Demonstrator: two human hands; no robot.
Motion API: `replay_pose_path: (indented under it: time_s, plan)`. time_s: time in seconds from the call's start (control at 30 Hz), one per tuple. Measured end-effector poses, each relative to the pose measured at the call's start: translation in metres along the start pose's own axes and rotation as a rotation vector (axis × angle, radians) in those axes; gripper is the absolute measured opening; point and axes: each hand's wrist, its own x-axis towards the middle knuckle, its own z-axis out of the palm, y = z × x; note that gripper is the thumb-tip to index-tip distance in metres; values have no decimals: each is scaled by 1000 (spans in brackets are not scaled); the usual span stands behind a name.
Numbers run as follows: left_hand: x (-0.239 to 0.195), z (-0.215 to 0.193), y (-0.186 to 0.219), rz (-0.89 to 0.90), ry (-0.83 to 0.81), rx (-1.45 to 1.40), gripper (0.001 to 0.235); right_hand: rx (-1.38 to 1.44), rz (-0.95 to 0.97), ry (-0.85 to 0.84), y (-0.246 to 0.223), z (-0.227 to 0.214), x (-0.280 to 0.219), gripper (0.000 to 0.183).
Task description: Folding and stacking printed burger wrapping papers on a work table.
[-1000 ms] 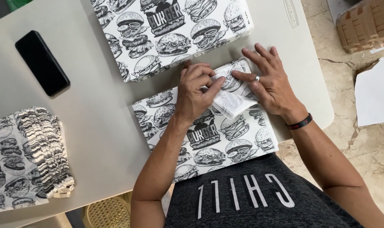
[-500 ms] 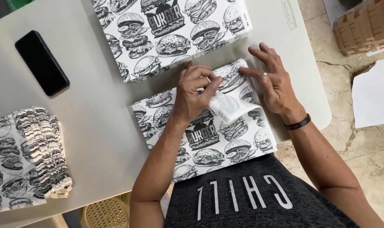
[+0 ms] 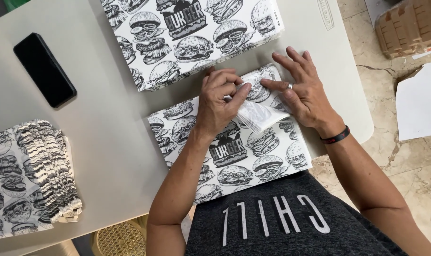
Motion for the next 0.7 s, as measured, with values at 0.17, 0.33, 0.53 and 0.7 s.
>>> replay_pose_path:
  time_s: [0.17,0.33,0.53,0.7]
  plan:
    - [-5,4,-12,28,22,-9,49,57,-10,30,1,-5,-2,78]
    - [-3,1,-2,32,56,-34,48,128,-2,91,-3,-8,-1,79]
    - [-4,-2,-2,76,17,-24,34,126,-9,84,-4,-8,-3,76]
    - [-8,-3,-11,141,-142,62,51,102,-92,113,4,-6,-5,81]
